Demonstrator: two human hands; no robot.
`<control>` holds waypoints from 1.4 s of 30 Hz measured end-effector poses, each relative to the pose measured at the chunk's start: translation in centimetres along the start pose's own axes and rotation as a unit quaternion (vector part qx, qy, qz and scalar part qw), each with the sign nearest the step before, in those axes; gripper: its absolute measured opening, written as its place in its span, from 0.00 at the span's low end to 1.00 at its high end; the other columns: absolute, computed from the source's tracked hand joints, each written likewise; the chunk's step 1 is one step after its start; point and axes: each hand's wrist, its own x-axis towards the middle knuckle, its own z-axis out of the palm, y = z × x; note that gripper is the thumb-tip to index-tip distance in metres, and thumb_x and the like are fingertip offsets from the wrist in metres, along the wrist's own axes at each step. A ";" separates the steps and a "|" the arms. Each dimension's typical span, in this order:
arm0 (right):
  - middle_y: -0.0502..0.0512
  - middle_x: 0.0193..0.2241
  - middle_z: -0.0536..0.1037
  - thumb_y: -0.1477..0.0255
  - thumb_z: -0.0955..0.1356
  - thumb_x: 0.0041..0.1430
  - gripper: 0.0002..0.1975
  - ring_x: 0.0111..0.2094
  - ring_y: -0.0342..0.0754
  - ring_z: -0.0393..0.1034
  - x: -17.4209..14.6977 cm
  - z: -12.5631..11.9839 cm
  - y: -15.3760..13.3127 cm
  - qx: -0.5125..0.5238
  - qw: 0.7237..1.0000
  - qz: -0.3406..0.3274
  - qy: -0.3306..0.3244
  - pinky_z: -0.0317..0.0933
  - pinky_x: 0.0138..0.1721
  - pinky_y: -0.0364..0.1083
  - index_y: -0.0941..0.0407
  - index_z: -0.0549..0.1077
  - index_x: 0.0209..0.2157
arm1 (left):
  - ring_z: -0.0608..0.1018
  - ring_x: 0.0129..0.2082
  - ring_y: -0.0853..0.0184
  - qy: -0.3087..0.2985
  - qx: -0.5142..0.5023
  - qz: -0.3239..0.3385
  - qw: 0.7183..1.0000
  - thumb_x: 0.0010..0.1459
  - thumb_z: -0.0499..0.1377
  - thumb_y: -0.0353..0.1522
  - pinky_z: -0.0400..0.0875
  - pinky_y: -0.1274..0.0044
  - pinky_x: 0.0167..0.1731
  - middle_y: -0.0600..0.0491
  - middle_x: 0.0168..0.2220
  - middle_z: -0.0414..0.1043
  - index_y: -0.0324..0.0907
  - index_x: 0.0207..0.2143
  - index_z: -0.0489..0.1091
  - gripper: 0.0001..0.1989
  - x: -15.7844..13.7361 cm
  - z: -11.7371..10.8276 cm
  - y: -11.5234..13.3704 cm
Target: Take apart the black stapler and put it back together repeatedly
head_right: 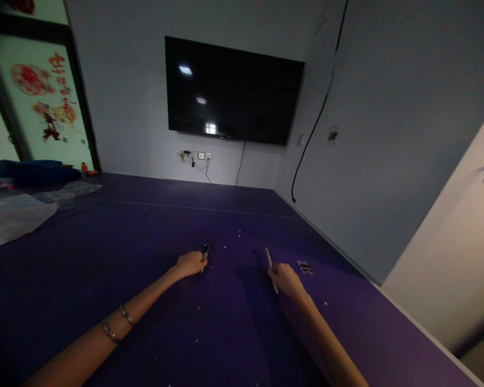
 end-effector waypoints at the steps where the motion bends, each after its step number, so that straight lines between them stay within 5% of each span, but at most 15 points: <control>1: 0.55 0.23 0.75 0.67 0.60 0.56 0.14 0.26 0.45 0.70 0.0 0.4 -1.7 0.000 1.000 0.005 -0.005 0.51 0.24 0.39 0.58 0.72 0.24 | 0.76 0.39 0.55 0.000 0.001 0.000 1.000 0.55 0.47 0.41 0.69 0.70 0.36 0.42 0.38 0.75 0.40 0.35 0.73 0.19 0.0 0.0 0.0; 7: 0.59 0.29 0.77 0.66 0.60 0.56 0.15 0.32 0.50 0.73 0.8 2.7 -10.4 -0.026 0.999 -0.042 -0.013 0.56 0.28 0.41 0.58 0.74 0.28 | 0.76 0.40 0.57 0.008 0.005 -0.003 1.000 0.55 0.48 0.42 0.69 0.72 0.36 0.44 0.38 0.75 0.41 0.35 0.73 0.19 -0.4 -0.1 0.0; 12: 0.63 0.33 0.77 0.66 0.60 0.55 0.16 0.35 0.54 0.73 1.6 4.2 -14.7 -0.042 0.998 -0.050 -0.011 0.61 0.32 0.44 0.59 0.75 0.32 | 0.76 0.40 0.56 0.019 0.005 -0.006 1.000 0.56 0.47 0.41 0.69 0.71 0.36 0.43 0.38 0.75 0.41 0.36 0.73 0.18 -0.5 0.1 0.0; 27: 0.67 0.35 0.76 0.63 0.60 0.55 0.18 0.37 0.57 0.72 2.8 5.4 -17.2 -0.033 0.999 -0.027 -0.003 0.63 0.34 0.49 0.61 0.75 0.34 | 0.76 0.39 0.56 0.046 0.004 -0.008 0.999 0.56 0.48 0.42 0.68 0.71 0.35 0.42 0.38 0.74 0.41 0.37 0.73 0.19 -0.5 0.7 0.0; 34: 0.59 0.33 0.75 0.60 0.58 0.57 0.17 0.34 0.51 0.71 2.9 3.4 -12.5 -0.012 0.997 -0.032 0.070 0.61 0.34 0.47 0.56 0.72 0.33 | 0.76 0.34 0.64 0.115 -0.060 -0.019 0.991 0.59 0.45 0.39 0.63 0.78 0.30 0.47 0.34 0.75 0.42 0.32 0.72 0.18 -0.3 0.8 -1.1; 42: 0.62 0.44 0.68 0.69 0.64 0.50 0.15 0.47 0.55 0.61 2.7 0.5 3.1 0.011 0.968 -0.038 0.249 0.56 0.48 0.51 0.57 0.71 0.40 | 0.72 0.28 0.68 0.164 -0.122 -0.030 0.978 0.58 0.46 0.38 0.53 0.80 0.23 0.51 0.28 0.72 0.41 0.25 0.70 0.17 0.1 1.3 -2.0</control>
